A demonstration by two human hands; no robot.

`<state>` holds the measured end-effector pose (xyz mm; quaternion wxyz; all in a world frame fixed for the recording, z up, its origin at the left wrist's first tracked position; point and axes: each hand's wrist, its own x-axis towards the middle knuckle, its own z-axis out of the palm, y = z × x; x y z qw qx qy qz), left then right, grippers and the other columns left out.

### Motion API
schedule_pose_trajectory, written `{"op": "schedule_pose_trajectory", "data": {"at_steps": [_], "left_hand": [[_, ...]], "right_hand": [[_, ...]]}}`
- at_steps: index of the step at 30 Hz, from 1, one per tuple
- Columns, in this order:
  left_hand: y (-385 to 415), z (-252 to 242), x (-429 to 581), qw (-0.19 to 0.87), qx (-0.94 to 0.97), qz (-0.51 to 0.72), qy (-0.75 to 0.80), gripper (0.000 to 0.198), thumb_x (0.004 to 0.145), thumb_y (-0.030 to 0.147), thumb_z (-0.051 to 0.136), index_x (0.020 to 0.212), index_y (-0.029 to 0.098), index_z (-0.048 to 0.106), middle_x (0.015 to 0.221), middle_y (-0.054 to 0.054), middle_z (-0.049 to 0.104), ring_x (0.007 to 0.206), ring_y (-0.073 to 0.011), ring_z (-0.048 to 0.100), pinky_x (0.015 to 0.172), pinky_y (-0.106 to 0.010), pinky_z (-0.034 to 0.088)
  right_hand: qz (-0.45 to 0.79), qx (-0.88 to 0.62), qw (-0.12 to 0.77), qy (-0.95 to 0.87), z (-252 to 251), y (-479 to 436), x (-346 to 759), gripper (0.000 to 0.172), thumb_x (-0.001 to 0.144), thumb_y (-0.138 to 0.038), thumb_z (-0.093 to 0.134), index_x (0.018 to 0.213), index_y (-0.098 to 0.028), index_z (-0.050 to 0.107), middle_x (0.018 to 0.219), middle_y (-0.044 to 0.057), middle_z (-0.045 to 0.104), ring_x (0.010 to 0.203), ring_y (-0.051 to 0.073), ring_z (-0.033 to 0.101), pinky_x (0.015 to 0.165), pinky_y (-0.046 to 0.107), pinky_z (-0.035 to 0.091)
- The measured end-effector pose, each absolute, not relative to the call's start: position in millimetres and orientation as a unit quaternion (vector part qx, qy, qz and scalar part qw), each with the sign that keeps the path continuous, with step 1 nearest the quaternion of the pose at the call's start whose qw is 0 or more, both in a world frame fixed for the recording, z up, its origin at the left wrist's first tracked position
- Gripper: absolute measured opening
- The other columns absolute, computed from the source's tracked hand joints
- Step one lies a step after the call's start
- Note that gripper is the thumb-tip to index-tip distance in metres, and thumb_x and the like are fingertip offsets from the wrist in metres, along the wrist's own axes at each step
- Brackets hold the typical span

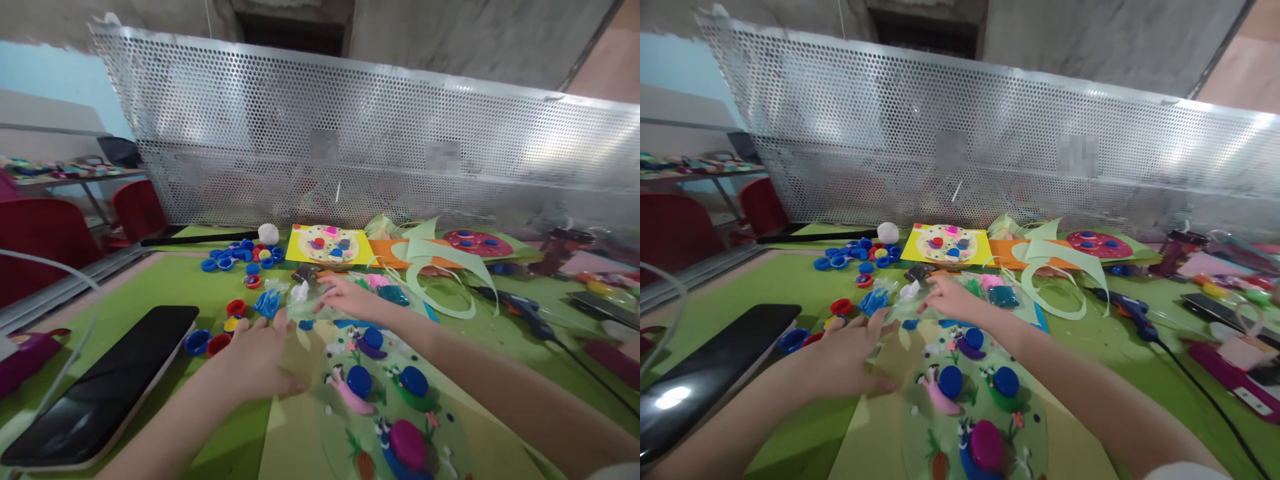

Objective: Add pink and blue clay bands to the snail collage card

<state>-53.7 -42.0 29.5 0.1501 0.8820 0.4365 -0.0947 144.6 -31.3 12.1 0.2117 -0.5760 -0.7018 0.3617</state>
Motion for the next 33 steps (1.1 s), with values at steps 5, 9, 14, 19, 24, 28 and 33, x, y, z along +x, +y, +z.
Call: {"op": "schedule_pose_trajectory", "data": {"at_steps": [5,9,14,19,24,28,33], "left_hand": [[-41.6,27.7,-52.8,0.132,0.887,-0.098,0.431,0.082,0.058,0.054,0.058,0.129,0.018,0.043,0.137,-0.018,0.041,0.117,-0.0411,0.042,0.091,-0.057,0.033],[-42.3,24.8,-51.7,0.122,0.878,-0.105,0.450,0.098,0.057,0.056,0.057,0.137,0.009,0.028,0.126,-0.023,0.051,0.116,-0.0391,0.043,0.093,-0.056,0.031],[-42.5,24.7,-50.6,0.109,0.882,-0.109,0.445,0.093,0.059,0.054,0.055,0.135,0.006,0.031,0.132,-0.024,0.046,0.118,-0.0408,0.041,0.092,-0.055,0.032],[-41.7,24.8,-51.0,0.115,0.886,-0.105,0.437,0.083,0.059,0.053,0.056,0.130,0.014,0.040,0.129,-0.020,0.050,0.118,-0.0417,0.041,0.091,-0.057,0.033],[-41.5,23.2,-51.6,0.118,0.880,-0.103,0.448,0.090,0.058,0.051,0.057,0.135,0.011,0.032,0.127,-0.021,0.052,0.119,-0.0403,0.041,0.093,-0.056,0.032],[-42.3,26.1,-51.0,0.121,0.879,-0.109,0.447,0.086,0.059,0.051,0.057,0.134,0.013,0.036,0.136,-0.020,0.043,0.119,-0.0393,0.042,0.095,-0.055,0.030],[-44.1,31.1,-49.0,0.130,0.871,-0.116,0.460,0.098,0.059,0.053,0.056,0.138,0.005,0.023,0.125,-0.023,0.052,0.123,-0.0389,0.037,0.097,-0.052,0.031]], "right_hand": [[0.265,-0.524,0.169,-0.791,19.2,-41.9,134.5,0.054,0.085,-0.012,0.042,0.137,-0.013,0.029,0.112,0.010,0.065,0.101,0.021,0.054,0.089,0.040,0.034],[0.126,-0.488,0.060,-0.862,8.8,-46.7,134.6,0.057,0.086,-0.012,0.041,0.140,-0.007,0.024,0.126,0.022,0.051,0.115,0.028,0.045,0.091,0.045,0.031],[0.036,-0.508,0.017,-0.861,3.0,-50.6,139.1,0.061,0.086,-0.013,0.039,0.141,0.000,0.016,0.106,0.023,0.060,0.104,0.030,0.050,0.090,0.053,0.028],[0.019,-0.516,0.030,-0.856,6.9,-53.9,144.9,0.058,0.084,-0.011,0.040,0.139,0.001,0.023,0.106,0.024,0.060,0.106,0.031,0.050,0.090,0.054,0.029],[0.106,-0.506,0.084,-0.852,16.6,-54.3,153.1,0.064,0.082,-0.008,0.040,0.142,-0.009,0.017,0.103,0.012,0.068,0.121,0.025,0.040,0.099,0.053,0.018],[0.099,-0.504,0.082,-0.854,15.7,-51.1,147.3,0.063,0.085,-0.011,0.038,0.143,-0.007,0.014,0.112,0.013,0.064,0.122,0.026,0.038,0.097,0.052,0.022],[0.029,-0.506,0.029,-0.861,7.7,-51.4,139.4,0.058,0.088,-0.014,0.038,0.141,-0.002,0.019,0.111,0.022,0.060,0.109,0.029,0.049,0.091,0.051,0.029]]}}
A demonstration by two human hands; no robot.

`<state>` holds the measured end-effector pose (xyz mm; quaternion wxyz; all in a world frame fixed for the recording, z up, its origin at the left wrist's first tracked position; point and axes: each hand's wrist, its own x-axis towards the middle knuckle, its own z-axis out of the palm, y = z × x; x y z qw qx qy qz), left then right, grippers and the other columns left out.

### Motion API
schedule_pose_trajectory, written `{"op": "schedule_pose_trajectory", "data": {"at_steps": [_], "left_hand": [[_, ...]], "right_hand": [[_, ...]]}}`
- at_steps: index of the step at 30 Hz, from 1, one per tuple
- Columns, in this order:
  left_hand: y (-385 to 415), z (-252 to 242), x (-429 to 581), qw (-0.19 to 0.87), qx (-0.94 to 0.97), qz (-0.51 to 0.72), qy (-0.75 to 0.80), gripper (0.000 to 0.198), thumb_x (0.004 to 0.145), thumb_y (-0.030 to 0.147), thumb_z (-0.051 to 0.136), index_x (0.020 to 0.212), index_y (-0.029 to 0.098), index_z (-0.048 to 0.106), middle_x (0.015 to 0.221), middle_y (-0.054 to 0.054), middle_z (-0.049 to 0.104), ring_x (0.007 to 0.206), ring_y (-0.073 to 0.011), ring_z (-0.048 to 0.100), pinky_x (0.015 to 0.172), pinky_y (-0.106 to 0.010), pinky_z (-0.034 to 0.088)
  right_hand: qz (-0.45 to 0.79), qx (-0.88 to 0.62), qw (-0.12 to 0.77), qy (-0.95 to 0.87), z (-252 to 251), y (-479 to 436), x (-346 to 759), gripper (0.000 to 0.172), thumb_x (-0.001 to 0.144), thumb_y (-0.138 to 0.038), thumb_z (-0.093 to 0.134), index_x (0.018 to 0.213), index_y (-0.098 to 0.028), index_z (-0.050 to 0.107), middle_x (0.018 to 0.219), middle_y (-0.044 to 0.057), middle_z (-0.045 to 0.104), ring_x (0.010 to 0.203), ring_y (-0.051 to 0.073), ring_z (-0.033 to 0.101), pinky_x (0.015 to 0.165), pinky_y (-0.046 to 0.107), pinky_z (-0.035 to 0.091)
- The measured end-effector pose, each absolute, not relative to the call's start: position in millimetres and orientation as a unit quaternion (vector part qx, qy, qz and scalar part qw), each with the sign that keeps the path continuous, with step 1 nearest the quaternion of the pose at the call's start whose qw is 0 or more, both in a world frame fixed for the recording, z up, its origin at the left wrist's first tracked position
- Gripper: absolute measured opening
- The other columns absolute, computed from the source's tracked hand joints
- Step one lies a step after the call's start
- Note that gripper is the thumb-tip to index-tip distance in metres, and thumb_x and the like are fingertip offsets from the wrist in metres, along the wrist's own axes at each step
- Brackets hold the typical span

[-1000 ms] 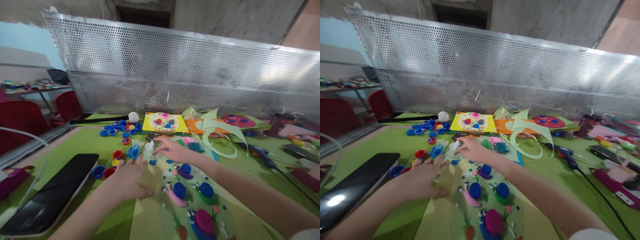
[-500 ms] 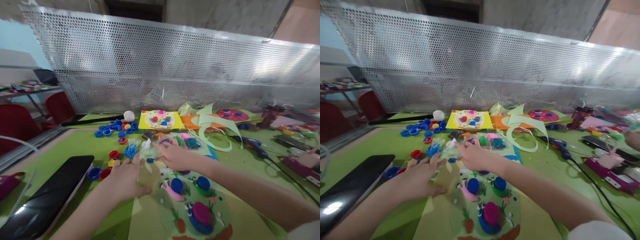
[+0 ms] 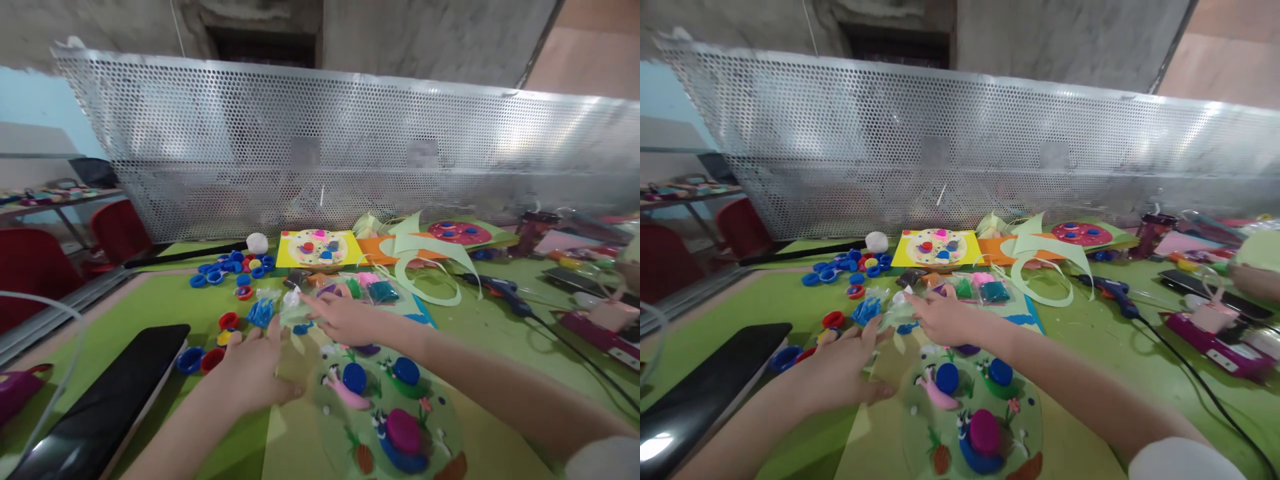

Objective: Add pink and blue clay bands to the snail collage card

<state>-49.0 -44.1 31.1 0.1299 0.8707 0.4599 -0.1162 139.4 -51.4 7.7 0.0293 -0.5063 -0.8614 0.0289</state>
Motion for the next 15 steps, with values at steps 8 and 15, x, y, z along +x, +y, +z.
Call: {"op": "schedule_pose_trajectory", "data": {"at_steps": [8,15], "left_hand": [[-44.2,27.2,-51.0,0.131,0.876,-0.107,0.451,0.090,0.059,0.051,0.056,0.138,0.018,0.027,0.119,-0.015,0.059,0.123,-0.0389,0.037,0.095,-0.054,0.030],[-43.0,28.6,-49.8,0.130,0.873,-0.117,0.456,0.096,0.058,0.050,0.058,0.138,0.007,0.025,0.123,-0.021,0.055,0.121,-0.0389,0.039,0.096,-0.054,0.029]], "right_hand": [[-0.007,-0.466,0.028,-0.884,3.0,-62.3,153.1,0.057,0.088,-0.015,0.037,0.142,-0.009,0.019,0.107,0.020,0.061,0.109,0.030,0.049,0.090,0.052,0.030],[-0.003,-0.471,0.016,-0.882,3.4,-55.6,150.2,0.056,0.088,-0.015,0.038,0.141,-0.006,0.020,0.109,0.021,0.061,0.112,0.029,0.048,0.090,0.051,0.031]]}}
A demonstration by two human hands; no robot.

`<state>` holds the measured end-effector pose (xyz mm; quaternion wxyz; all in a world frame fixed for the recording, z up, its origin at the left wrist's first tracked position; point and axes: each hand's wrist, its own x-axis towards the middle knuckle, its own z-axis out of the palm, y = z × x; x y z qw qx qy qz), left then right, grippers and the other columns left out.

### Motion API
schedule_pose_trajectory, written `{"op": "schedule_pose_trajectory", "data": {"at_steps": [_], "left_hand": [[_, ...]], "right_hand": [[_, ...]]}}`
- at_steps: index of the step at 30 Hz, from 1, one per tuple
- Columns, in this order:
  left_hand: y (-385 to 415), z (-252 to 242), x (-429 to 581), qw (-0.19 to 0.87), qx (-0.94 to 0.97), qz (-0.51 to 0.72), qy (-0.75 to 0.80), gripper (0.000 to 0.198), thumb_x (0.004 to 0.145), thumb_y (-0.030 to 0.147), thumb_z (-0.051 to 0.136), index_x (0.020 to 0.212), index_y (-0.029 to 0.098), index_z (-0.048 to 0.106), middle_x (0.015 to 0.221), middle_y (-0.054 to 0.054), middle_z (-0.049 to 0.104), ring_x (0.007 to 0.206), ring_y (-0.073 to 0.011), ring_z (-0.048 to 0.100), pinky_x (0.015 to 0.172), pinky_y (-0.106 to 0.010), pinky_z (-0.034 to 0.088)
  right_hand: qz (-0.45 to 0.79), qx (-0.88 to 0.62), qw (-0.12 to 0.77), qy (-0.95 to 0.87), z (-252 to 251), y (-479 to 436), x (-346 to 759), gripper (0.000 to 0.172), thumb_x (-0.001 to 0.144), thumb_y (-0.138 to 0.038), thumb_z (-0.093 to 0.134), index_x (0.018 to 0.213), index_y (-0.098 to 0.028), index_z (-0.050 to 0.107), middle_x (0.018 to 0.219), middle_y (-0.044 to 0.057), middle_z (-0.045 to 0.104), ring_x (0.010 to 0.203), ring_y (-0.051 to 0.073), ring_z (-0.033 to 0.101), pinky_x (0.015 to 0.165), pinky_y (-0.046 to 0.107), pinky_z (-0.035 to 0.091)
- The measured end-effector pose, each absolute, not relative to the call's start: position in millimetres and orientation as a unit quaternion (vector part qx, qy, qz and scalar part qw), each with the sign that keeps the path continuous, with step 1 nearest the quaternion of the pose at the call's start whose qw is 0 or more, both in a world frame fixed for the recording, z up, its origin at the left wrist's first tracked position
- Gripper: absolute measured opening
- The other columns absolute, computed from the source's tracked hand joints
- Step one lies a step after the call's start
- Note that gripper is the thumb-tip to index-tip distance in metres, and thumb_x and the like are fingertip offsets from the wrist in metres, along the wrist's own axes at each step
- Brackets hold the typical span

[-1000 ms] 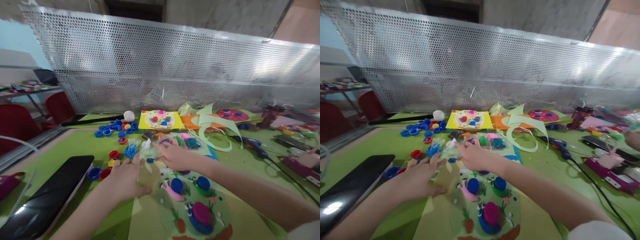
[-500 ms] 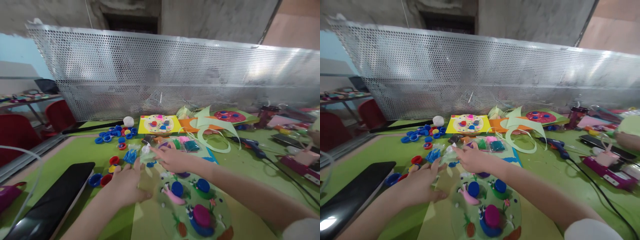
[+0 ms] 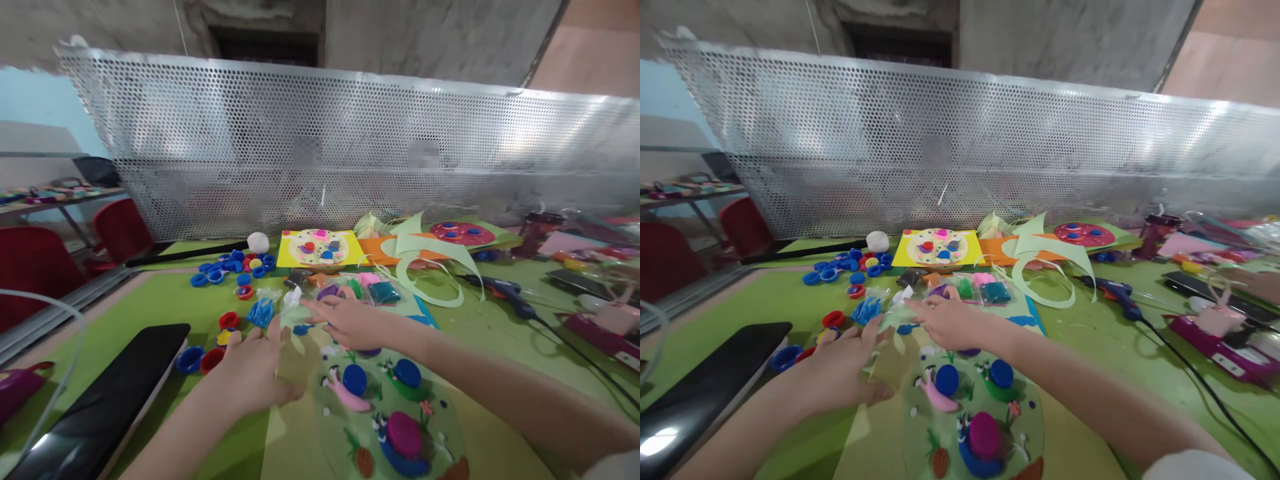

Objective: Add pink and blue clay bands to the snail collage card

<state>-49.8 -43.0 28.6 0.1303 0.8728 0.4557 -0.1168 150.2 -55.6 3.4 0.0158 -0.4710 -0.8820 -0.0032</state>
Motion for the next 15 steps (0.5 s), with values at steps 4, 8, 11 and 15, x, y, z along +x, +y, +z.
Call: {"op": "schedule_pose_trajectory", "data": {"at_steps": [4,8,11,15], "left_hand": [[-42.2,27.6,-50.1,0.135,0.873,-0.111,0.456,0.097,0.059,0.050,0.057,0.139,0.009,0.022,0.121,-0.019,0.057,0.122,-0.0376,0.038,0.097,-0.054,0.028],[-42.3,25.4,-52.2,0.133,0.873,-0.107,0.457,0.101,0.058,0.054,0.056,0.140,0.008,0.019,0.122,-0.021,0.055,0.118,-0.0390,0.042,0.095,-0.055,0.030],[-43.1,25.1,-53.0,0.125,0.876,-0.103,0.454,0.098,0.058,0.052,0.058,0.139,0.010,0.024,0.126,-0.021,0.053,0.118,-0.0389,0.042,0.096,-0.055,0.030],[-43.3,25.7,-52.3,0.116,0.881,-0.109,0.445,0.089,0.058,0.048,0.058,0.137,0.017,0.032,0.139,-0.018,0.040,0.121,-0.0390,0.040,0.095,-0.055,0.031]], "right_hand": [[-0.014,-0.454,-0.021,-0.890,7.8,-59.5,145.5,0.050,0.088,-0.012,0.036,0.138,-0.008,0.030,0.110,0.021,0.061,0.116,0.031,0.046,0.090,0.055,0.030],[-0.024,-0.447,-0.024,-0.894,8.0,-65.6,149.4,0.053,0.085,-0.011,0.040,0.138,-0.007,0.030,0.108,0.021,0.062,0.109,0.031,0.051,0.092,0.057,0.028],[-0.035,-0.442,-0.012,-0.896,9.9,-65.9,151.5,0.054,0.085,-0.012,0.039,0.138,-0.005,0.028,0.109,0.022,0.061,0.107,0.031,0.052,0.092,0.058,0.027],[-0.020,-0.447,0.029,-0.894,12.5,-58.4,141.7,0.057,0.087,-0.012,0.036,0.141,-0.002,0.019,0.107,0.022,0.062,0.114,0.030,0.048,0.094,0.056,0.027]]}}
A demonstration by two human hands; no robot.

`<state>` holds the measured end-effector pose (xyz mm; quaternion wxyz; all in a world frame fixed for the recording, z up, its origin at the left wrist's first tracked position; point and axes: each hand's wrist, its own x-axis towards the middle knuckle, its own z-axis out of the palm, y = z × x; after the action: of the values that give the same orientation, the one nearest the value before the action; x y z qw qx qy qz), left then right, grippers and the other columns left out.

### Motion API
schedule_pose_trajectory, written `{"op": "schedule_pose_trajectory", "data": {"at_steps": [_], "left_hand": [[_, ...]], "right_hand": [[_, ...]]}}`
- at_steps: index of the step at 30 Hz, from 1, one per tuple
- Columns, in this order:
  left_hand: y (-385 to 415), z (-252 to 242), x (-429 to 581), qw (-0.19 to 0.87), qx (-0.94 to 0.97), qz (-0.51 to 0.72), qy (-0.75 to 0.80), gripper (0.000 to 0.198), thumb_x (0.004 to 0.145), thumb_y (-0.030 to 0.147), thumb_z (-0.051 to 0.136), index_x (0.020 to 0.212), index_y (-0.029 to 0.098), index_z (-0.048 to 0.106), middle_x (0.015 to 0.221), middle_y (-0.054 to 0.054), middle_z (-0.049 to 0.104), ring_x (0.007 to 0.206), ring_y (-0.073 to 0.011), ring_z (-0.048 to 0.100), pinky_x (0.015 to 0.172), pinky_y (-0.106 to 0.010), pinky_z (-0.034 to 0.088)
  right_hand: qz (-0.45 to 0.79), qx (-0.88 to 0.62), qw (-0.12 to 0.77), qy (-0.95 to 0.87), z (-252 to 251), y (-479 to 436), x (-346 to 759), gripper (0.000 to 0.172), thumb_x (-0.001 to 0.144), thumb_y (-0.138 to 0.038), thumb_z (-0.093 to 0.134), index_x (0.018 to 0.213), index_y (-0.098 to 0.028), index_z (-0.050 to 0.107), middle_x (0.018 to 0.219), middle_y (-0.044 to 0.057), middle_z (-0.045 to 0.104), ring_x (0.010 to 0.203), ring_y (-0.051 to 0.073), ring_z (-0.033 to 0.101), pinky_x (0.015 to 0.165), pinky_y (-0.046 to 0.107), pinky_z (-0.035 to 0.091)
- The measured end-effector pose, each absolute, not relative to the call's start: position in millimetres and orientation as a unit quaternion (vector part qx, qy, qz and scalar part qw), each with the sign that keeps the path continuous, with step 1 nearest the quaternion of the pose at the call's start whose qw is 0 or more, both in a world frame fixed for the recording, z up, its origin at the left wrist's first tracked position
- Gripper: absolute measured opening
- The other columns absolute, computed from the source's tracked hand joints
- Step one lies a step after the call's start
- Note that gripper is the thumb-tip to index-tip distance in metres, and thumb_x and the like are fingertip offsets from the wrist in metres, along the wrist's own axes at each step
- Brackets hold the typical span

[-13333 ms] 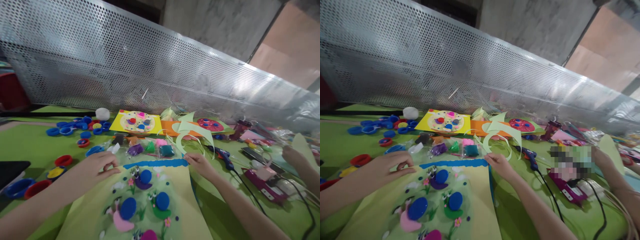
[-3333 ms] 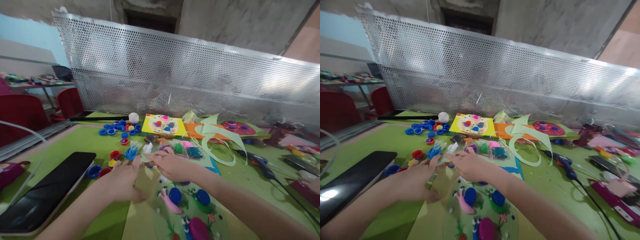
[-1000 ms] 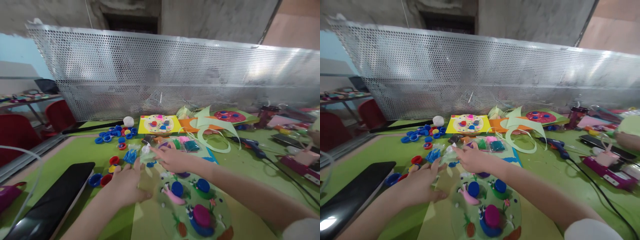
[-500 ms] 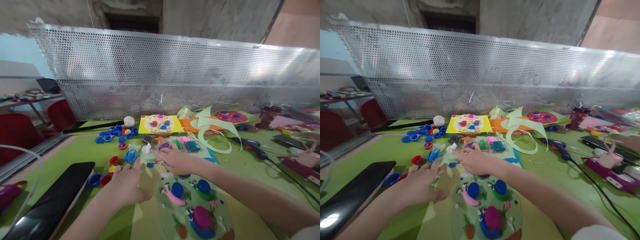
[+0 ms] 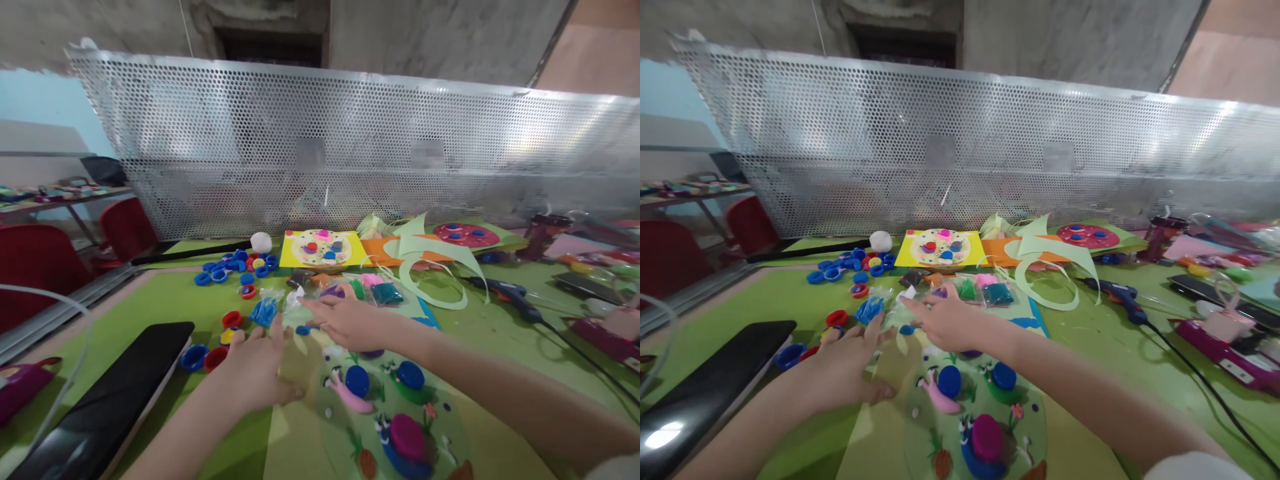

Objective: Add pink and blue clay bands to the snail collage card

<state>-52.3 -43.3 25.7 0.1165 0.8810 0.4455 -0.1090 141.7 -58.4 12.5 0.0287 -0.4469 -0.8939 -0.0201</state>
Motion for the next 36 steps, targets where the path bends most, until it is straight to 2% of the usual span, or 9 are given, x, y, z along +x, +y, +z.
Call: {"op": "schedule_pose_trajectory", "data": {"at_steps": [5,9,15,21,27,32,36], "left_hand": [[-41.8,24.4,-50.1,0.113,0.871,-0.118,0.463,0.103,0.057,0.053,0.058,0.141,0.010,0.017,0.123,-0.021,0.055,0.116,-0.0386,0.044,0.094,-0.050,0.032],[-42.1,23.8,-48.8,0.109,0.863,-0.129,0.477,0.110,0.057,0.054,0.059,0.141,0.004,0.008,0.123,-0.023,0.054,0.117,-0.0385,0.043,0.095,-0.049,0.032],[-43.2,25.6,-48.2,0.106,0.870,-0.125,0.465,0.102,0.058,0.050,0.059,0.141,0.009,0.018,0.121,-0.020,0.057,0.118,-0.0373,0.043,0.093,-0.051,0.033],[-41.5,23.3,-47.9,0.099,0.869,-0.124,0.469,0.096,0.059,0.050,0.060,0.139,0.009,0.026,0.120,-0.020,0.057,0.120,-0.0392,0.041,0.095,-0.053,0.031],[-41.0,22.2,-48.6,0.106,0.874,-0.116,0.461,0.091,0.059,0.049,0.060,0.138,0.014,0.032,0.117,-0.017,0.059,0.121,-0.0395,0.039,0.094,-0.055,0.031],[-43.0,25.8,-48.1,0.101,0.875,-0.118,0.458,0.091,0.059,0.048,0.060,0.138,0.014,0.031,0.131,-0.019,0.049,0.116,-0.0378,0.044,0.094,-0.053,0.032],[-43.1,26.8,-48.3,0.105,0.872,-0.128,0.461,0.099,0.059,0.049,0.060,0.140,0.009,0.022,0.124,-0.020,0.055,0.119,-0.0378,0.042,0.094,-0.050,0.033]], "right_hand": [[0.012,-0.425,0.018,-0.905,9.0,-49.3,124.5,0.062,0.083,-0.009,0.040,0.141,-0.002,0.017,0.104,0.020,0.064,0.116,0.027,0.046,0.092,0.049,0.032],[-0.004,-0.427,0.000,-0.904,7.9,-51.3,125.1,0.060,0.084,-0.009,0.040,0.139,-0.002,0.020,0.102,0.021,0.063,0.111,0.027,0.049,0.091,0.049,0.033],[-0.079,-0.410,-0.042,-0.908,13.8,-56.1,130.0,0.055,0.085,-0.011,0.041,0.137,-0.001,0.025,0.097,0.019,0.063,0.101,0.027,0.051,0.093,0.056,0.028],[-0.113,-0.401,-0.054,-0.907,12.0,-58.0,134.5,0.058,0.083,-0.008,0.040,0.137,0.002,0.025,0.086,0.017,0.064,0.098,0.026,0.049,0.092,0.050,0.030],[-0.128,-0.402,-0.043,-0.906,9.1,-58.2,148.2,0.064,0.081,-0.011,0.043,0.141,-0.003,0.022,0.088,0.016,0.062,0.090,0.025,0.052,0.091,0.051,0.029],[-0.109,-0.402,-0.018,-0.909,14.2,-57.5,147.5,0.065,0.083,-0.011,0.040,0.142,-0.004,0.015,0.095,0.018,0.062,0.102,0.026,0.050,0.090,0.048,0.031],[-0.101,-0.375,-0.040,-0.920,14.2,-58.6,139.0,0.065,0.083,-0.010,0.040,0.142,-0.004,0.014,0.092,0.017,0.065,0.110,0.027,0.046,0.090,0.047,0.031]]}}
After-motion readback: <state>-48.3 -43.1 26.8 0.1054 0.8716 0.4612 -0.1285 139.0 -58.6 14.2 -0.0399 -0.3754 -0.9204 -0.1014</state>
